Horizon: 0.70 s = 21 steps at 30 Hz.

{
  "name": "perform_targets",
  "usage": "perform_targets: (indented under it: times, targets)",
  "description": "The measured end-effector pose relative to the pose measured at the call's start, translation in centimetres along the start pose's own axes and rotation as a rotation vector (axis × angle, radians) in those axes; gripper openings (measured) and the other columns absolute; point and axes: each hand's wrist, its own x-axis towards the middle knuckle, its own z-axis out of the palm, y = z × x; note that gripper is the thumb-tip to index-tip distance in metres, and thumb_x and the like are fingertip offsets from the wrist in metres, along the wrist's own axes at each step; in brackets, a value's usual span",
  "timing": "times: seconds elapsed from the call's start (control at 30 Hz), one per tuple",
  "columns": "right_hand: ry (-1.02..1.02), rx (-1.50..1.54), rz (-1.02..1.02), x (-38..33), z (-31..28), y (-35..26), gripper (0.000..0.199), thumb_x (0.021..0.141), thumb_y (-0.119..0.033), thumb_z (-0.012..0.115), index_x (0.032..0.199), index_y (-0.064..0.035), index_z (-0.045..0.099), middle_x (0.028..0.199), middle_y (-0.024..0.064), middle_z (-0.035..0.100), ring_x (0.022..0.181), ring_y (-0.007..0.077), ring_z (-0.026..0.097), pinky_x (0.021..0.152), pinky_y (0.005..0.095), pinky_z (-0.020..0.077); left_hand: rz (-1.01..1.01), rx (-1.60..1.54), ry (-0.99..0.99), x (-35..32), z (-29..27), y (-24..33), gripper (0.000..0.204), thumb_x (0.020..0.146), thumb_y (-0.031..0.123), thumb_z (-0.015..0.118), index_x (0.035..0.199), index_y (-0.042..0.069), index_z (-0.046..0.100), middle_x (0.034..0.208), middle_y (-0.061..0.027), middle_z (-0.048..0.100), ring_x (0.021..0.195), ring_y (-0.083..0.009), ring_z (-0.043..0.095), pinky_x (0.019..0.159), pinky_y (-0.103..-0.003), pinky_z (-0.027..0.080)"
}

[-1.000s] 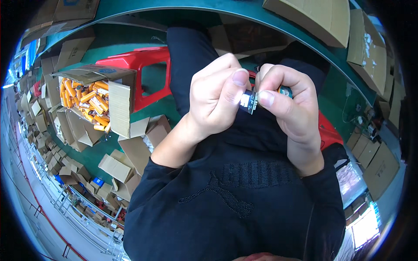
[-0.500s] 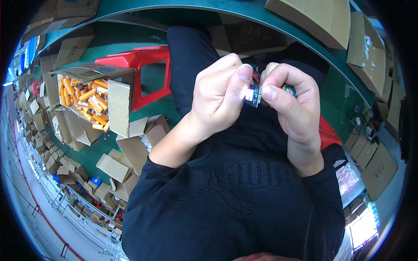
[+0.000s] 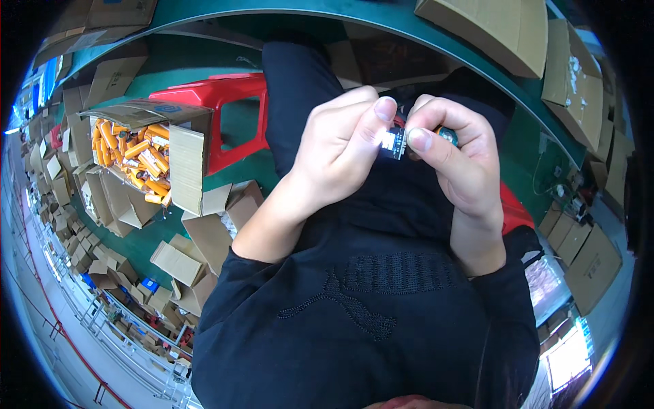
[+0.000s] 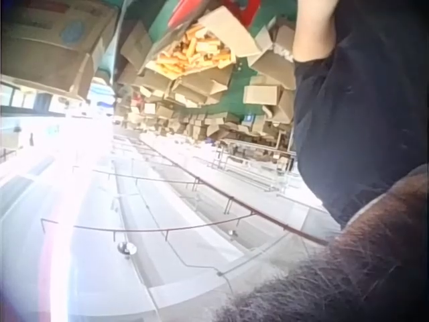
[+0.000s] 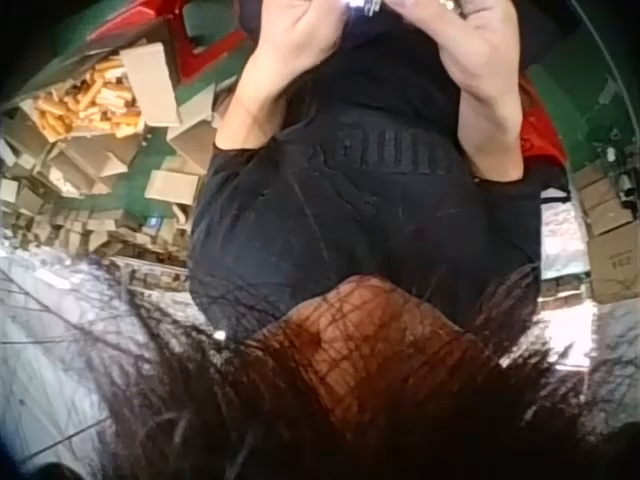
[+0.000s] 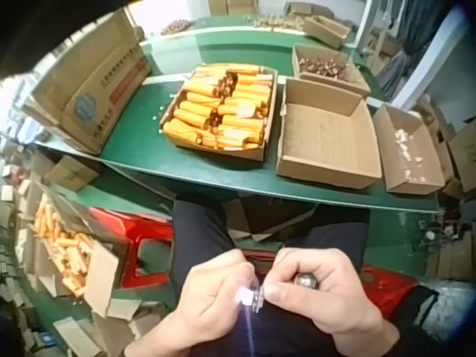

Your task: The person assembles electronic modules by hand on a factory production line, then places the completed modules into plastic trays.

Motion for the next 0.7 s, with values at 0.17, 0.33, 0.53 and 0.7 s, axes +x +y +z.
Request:
perform_targets:
  times: [0.17,0.33,0.53,0.7]
  targets:
    - [0.039,-0.052,-0.052,0.0,0.2,0.6,0.006,0.092,-0.006,0.071,0.093,-0.0006,0.072,0.083,0.0049,0.065,0.069,0.0102,0.052,0.062,0.0221,0.0396,-0.093,-0.283,0.004,-0.4,0.3,-0.9,0.042,0.111,0.022,0.042,0.081,0.000,0.060,0.076,-0.0073,0.053,0.067,-0.0161,0.044,0.064,-0.030,0.037]
    - [0.092,-0.305,-0.235,-0.1,-0.1,0.8,0.005,0.090,-0.003,0.072,0.093,-0.0001,0.073,0.085,0.0063,0.066,0.069,0.0112,0.053,0.062,0.0227,0.0410,-0.146,-0.242,0.013,-0.5,0.5,-0.9,0.046,0.113,0.029,0.038,0.082,0.002,0.059,0.078,-0.0065,0.054,0.069,-0.0153,0.043,0.068,-0.029,0.038]
    - [0.075,-0.377,-0.311,0.1,-0.4,0.9,0.005,0.088,0.000,0.073,0.093,-0.0004,0.073,0.086,0.0073,0.066,0.069,0.0134,0.054,0.062,0.0233,0.0415,-0.275,-0.272,0.010,-0.6,0.9,-0.9,0.048,0.114,0.032,0.038,0.080,0.005,0.058,0.076,-0.0041,0.054,0.069,-0.0134,0.042,0.067,-0.028,0.037]
    - [0.032,-0.321,-0.257,-0.1,-0.3,1.0,0.003,0.088,0.000,0.072,0.091,-0.0007,0.072,0.085,0.0075,0.066,0.069,0.0149,0.054,0.062,0.0240,0.0415,-0.364,-0.299,0.033,-0.7,1.3,-0.4,0.052,0.114,0.036,0.036,0.076,0.006,0.057,0.074,-0.0042,0.051,0.068,-0.0133,0.040,0.066,-0.028,0.034]
